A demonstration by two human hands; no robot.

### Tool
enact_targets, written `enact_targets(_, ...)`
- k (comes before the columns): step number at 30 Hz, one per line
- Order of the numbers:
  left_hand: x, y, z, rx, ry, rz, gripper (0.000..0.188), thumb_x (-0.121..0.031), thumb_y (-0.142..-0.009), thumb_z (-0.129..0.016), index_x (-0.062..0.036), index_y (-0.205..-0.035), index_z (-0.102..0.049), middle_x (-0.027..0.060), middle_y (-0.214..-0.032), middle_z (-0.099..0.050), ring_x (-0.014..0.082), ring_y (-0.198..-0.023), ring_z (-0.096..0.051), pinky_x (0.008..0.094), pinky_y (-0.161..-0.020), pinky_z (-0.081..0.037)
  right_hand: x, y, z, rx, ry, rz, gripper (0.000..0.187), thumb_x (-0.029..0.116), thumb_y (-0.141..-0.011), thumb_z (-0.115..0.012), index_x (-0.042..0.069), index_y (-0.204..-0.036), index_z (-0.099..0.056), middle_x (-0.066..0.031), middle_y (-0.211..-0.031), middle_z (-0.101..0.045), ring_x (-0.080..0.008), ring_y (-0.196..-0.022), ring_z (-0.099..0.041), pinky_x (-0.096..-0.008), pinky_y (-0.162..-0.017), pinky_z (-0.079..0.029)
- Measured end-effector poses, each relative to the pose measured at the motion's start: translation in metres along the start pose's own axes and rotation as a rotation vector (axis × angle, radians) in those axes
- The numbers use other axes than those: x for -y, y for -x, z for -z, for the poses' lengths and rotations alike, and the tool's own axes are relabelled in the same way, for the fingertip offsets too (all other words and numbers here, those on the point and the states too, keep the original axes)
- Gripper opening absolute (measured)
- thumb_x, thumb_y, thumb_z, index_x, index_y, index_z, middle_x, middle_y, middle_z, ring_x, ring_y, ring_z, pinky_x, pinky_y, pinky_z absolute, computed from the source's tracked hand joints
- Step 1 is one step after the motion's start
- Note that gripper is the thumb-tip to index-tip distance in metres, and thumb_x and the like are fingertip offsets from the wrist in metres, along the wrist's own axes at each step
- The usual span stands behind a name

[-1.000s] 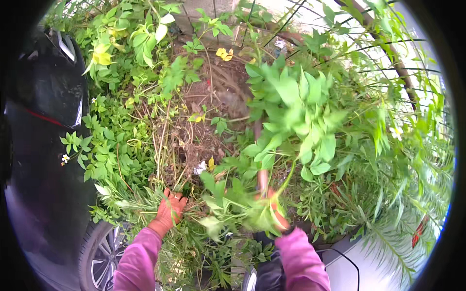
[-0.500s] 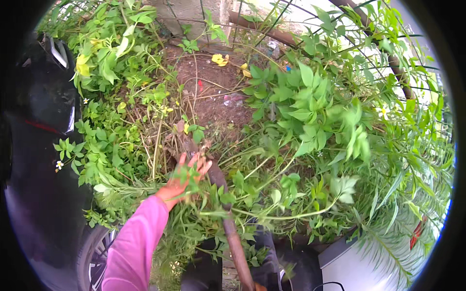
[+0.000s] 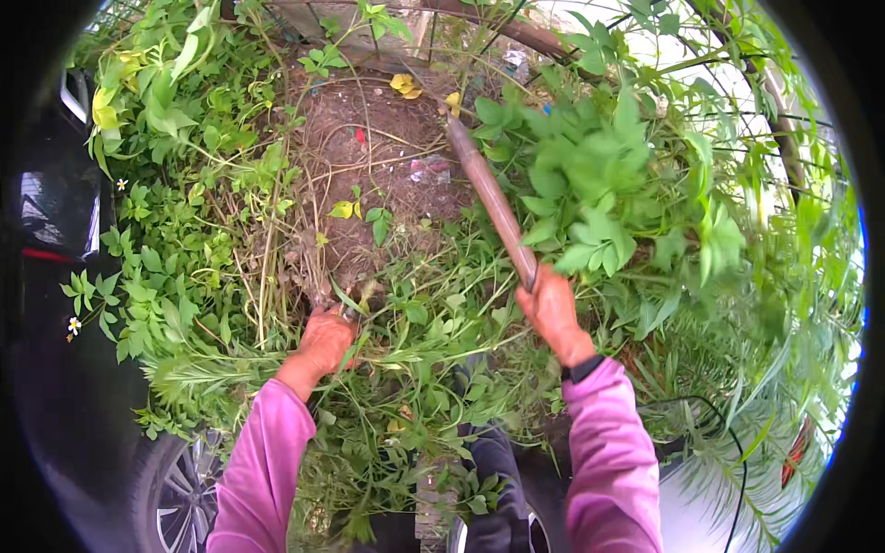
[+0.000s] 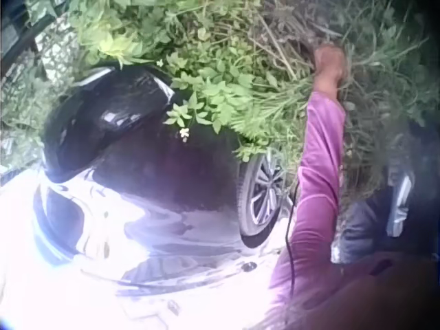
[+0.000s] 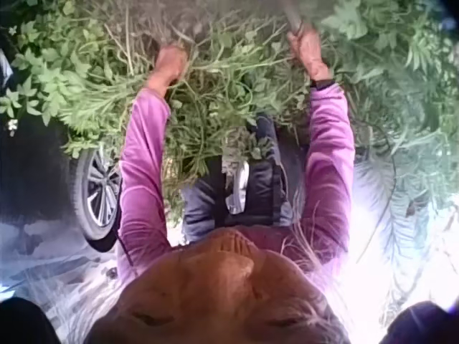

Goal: The recorder uses a sickle to cut and clear weeds growing in the space between two parked cars.

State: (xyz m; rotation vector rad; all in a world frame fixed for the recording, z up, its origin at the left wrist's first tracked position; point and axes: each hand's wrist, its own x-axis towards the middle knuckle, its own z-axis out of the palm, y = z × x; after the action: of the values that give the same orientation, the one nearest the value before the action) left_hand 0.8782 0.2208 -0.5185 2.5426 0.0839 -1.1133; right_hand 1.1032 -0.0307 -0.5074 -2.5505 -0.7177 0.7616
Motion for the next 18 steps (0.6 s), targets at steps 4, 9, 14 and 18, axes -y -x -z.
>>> enact_targets(4, -0.012, 0.015, 0.018, 0.011, 0.025, 0.104, 0.020, -0.011, -0.057, -0.054, -0.0079, -0.077, -0.059, 0.0067, -0.074, -0.060, 0.0233, -0.095, -0.049, 0.0400, -0.081, -0.035, -0.012, 0.010, -0.013, 0.159, -0.206, -0.170, 0.029, 0.012, -0.066, -0.060, -0.003, -0.085, -0.045, -0.0205, -0.066, -0.052, -0.0347, -0.060, -0.053, -0.0390, -0.055, -0.043)
enact_targets(9, -0.011, 0.046, 0.021, -0.115, 0.087, 0.126, 0.025, -0.012, -0.057, -0.058, -0.0088, -0.082, -0.059, 0.0075, -0.076, -0.059, 0.0249, -0.101, -0.044, 0.0417, -0.082, -0.034, 0.044, 0.091, -0.026, 0.355, -0.762, -0.569, 0.023, 0.001, -0.071, -0.051, -0.006, -0.090, -0.040, -0.0053, -0.057, -0.049, -0.0112, -0.038, -0.045, -0.0228, -0.031, -0.038)
enact_targets(14, -0.012, 0.050, 0.020, -0.193, 0.151, 0.153, 0.029, -0.014, -0.055, -0.062, -0.0076, -0.083, -0.059, 0.0099, -0.081, -0.059, 0.0291, -0.101, -0.045, 0.0448, -0.089, -0.029, 0.098, 0.143, -0.016, 0.394, -0.985, -0.633, 0.022, 0.001, -0.070, -0.051, -0.004, -0.089, -0.039, -0.0043, -0.055, -0.048, -0.0107, -0.037, -0.045, -0.0241, -0.030, -0.037)
enact_targets(18, -0.018, 0.035, 0.017, -0.292, 0.046, 0.123, 0.032, -0.013, -0.058, -0.062, -0.0071, -0.089, -0.056, 0.0147, -0.103, -0.051, 0.0309, -0.111, -0.038, 0.0467, -0.095, -0.022, 0.131, 0.173, 0.005, 0.410, -0.952, -0.729, 0.024, 0.002, -0.069, -0.051, -0.004, -0.088, -0.038, -0.0052, -0.058, -0.048, -0.0113, -0.040, -0.046, -0.0246, -0.034, -0.037)
